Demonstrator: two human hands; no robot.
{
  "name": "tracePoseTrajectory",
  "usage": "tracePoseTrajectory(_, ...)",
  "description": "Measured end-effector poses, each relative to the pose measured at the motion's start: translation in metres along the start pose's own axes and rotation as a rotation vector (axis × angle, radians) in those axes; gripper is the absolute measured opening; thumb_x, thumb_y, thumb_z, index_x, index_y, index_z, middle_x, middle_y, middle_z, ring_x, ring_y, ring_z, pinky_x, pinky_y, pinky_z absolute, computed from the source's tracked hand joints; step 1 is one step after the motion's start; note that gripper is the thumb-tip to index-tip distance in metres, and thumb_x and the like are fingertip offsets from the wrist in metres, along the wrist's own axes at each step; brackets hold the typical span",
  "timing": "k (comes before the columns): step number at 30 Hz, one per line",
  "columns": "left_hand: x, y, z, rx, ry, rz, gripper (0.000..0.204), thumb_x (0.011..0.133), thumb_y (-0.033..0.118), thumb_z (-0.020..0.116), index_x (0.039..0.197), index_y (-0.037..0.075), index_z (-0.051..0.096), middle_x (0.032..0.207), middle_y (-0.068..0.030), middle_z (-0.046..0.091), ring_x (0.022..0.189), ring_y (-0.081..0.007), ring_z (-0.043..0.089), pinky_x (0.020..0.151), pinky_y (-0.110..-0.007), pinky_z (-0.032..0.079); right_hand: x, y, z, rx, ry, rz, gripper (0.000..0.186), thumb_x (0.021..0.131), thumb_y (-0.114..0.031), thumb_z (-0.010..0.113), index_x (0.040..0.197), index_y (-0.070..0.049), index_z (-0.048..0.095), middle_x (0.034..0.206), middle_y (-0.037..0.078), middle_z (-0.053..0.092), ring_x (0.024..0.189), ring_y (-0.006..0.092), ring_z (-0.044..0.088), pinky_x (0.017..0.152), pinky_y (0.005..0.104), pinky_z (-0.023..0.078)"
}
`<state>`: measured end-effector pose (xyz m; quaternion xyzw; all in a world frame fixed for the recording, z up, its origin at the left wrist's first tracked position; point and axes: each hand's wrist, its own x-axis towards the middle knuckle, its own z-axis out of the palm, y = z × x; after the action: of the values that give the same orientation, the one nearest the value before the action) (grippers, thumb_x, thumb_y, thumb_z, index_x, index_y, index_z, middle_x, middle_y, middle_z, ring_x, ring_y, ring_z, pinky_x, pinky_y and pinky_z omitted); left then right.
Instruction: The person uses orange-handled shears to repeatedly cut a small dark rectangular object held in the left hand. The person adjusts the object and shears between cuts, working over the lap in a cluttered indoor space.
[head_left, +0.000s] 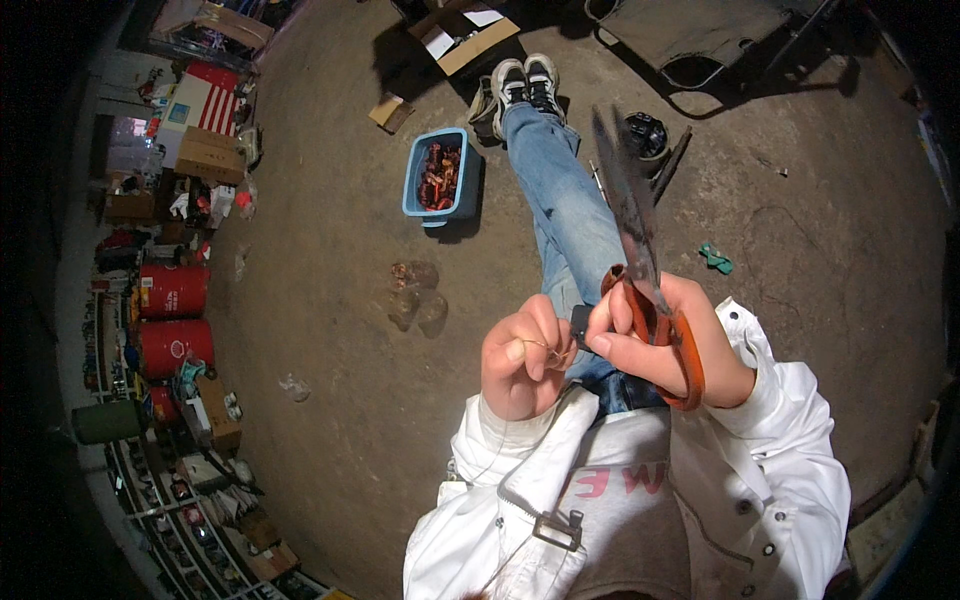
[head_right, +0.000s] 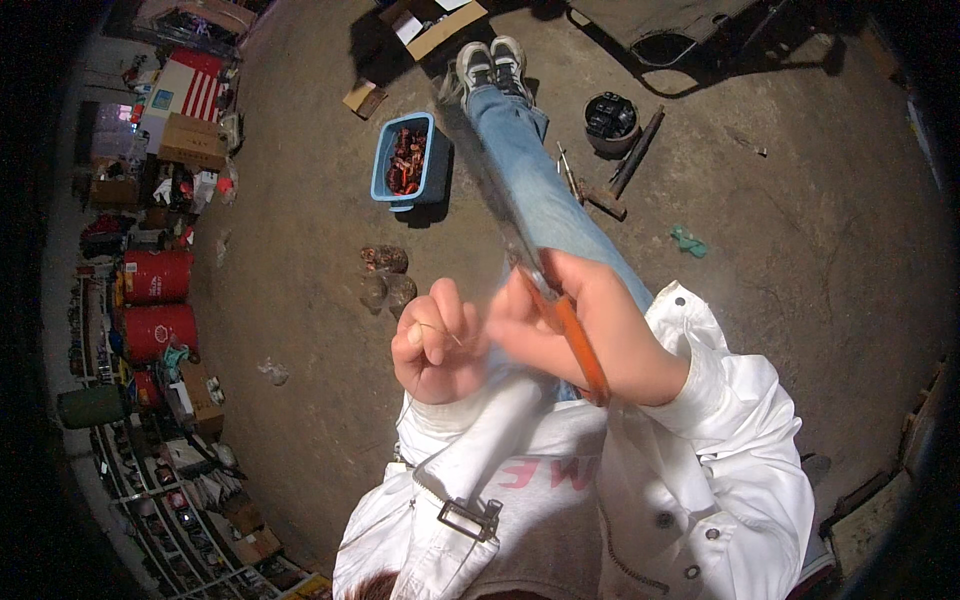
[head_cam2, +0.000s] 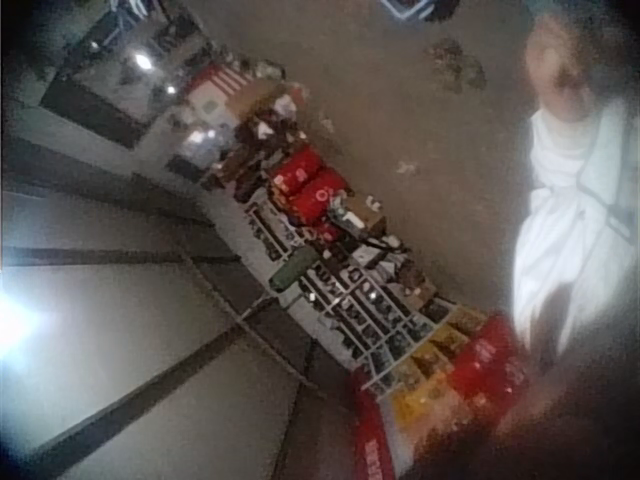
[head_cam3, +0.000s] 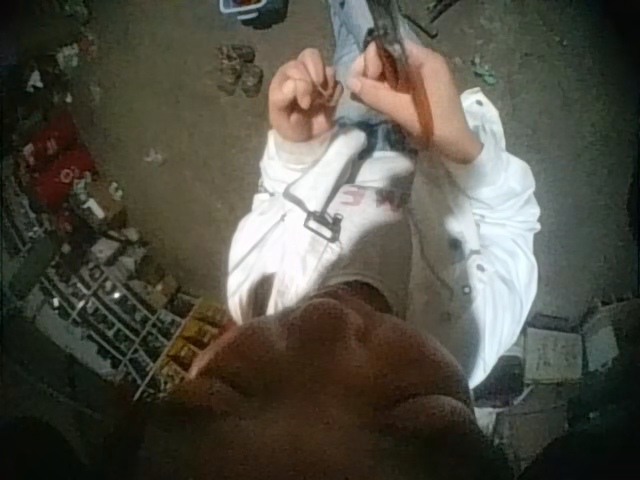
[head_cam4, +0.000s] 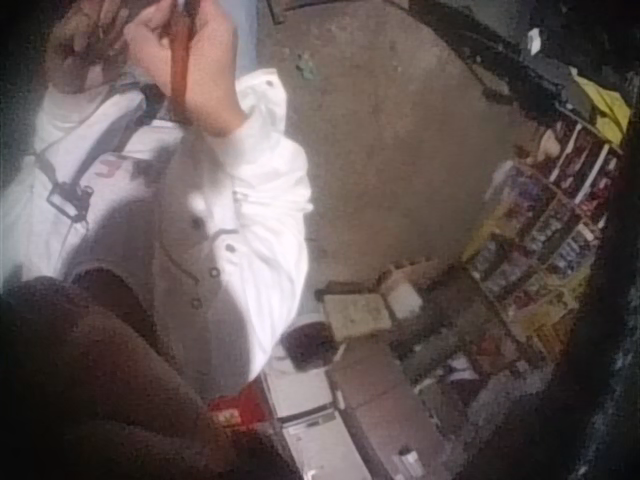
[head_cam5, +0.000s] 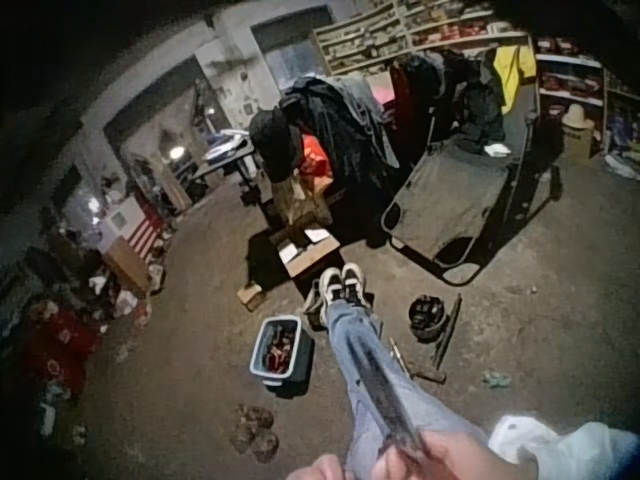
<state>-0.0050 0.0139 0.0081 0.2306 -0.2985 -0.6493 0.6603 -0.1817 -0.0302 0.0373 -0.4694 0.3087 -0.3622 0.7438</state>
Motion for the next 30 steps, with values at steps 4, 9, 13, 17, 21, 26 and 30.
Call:
tracePoseTrajectory(4,0.001,0.000,-0.002,0.026,0.012,0.012,0.034,0.090,0.025,0.053,0.062,0.006,0.044,0.072,-0.0029,0.037,0.059,-0.0126,0.032,0.055,-0.028,0.027,0.006,0.000,0.002,0.059,-0.019,-0.027,0.023,0.085,-0.006,0.071,0.084,-0.006,0.048,0.097,0.006,0.069,0.071,0.0007,0.049,0.062,0.0181,0.041)
tracePoseTrajectory(9,0.003,-0.001,-0.003,0.299,0.006,0.085,0.030,0.088,0.022,0.053,0.064,0.003,0.052,0.074,-0.0060,0.047,0.064,-0.0140,0.040,0.060,-0.027,0.031,0.006,0.000,-0.001,0.046,-0.044,0.023,0.023,0.085,-0.006,0.072,0.084,-0.007,0.049,0.099,0.007,0.069,0.070,0.0011,0.049,0.062,0.0181,0.041)
tracePoseTrajectory(13,0.000,0.004,-0.003,0.512,0.043,0.036,0.027,0.086,0.021,0.056,0.071,-0.001,0.062,0.079,-0.0087,0.055,0.070,-0.0143,0.046,0.064,-0.025,0.034,0.009,0.006,0.000,0.072,0.001,0.046,0.022,0.083,-0.007,0.074,0.086,-0.006,0.052,0.096,0.005,0.069,0.070,0.0021,0.050,0.062,0.0193,0.042)
tracePoseTrajectory(17,0.001,0.008,-0.003,0.475,-0.007,-0.055,0.021,0.085,0.015,0.060,0.084,-0.004,0.068,0.082,-0.0076,0.057,0.073,-0.0120,0.049,0.066,-0.025,0.037,0.012,0.010,-0.001,0.194,0.028,0.079,0.020,0.084,-0.009,0.073,0.085,-0.005,0.053,0.089,0.001,0.065,0.069,0.0036,0.051,0.061,0.0210,0.041)
tracePoseTrajectory(21,0.002,0.006,-0.002,0.391,0.008,-0.126,0.021,0.087,0.013,0.062,0.097,-0.005,0.069,0.085,-0.0075,0.060,0.072,-0.0090,0.050,0.062,-0.023,0.037,0.012,0.006,-0.006,0.342,0.013,0.165,0.026,0.085,-0.008,0.067,0.079,-0.011,0.042,0.082,0.003,0.057,0.060,0.0051,0.042,0.052,0.0225,0.033)
tracePoseTrajectory(26,-0.001,0.007,-0.005,0.306,0.076,-0.217,0.021,0.092,0.009,0.059,0.105,-0.005,0.067,0.087,-0.0096,0.064,0.063,-0.0050,0.048,0.052,-0.018,0.033,0.013,0.003,-0.007,0.411,0.060,0.202,0.030,0.084,-0.007,0.066,0.078,-0.013,0.037,0.085,0.006,0.057,0.056,0.0030,0.038,0.047,0.0199,0.029)
tracePoseTrajectory(30,-0.003,0.007,-0.004,0.284,0.068,-0.211,0.019,0.094,0.006,0.057,0.106,-0.005,0.067,0.086,-0.0101,0.066,0.061,-0.0047,0.049,0.049,-0.017,0.031,0.012,0.004,-0.009,0.410,0.057,0.198,0.029,0.083,-0.007,0.065,0.082,-0.013,0.037,0.089,0.009,0.058,0.056,0.0027,0.040,0.047,0.0186,0.031)
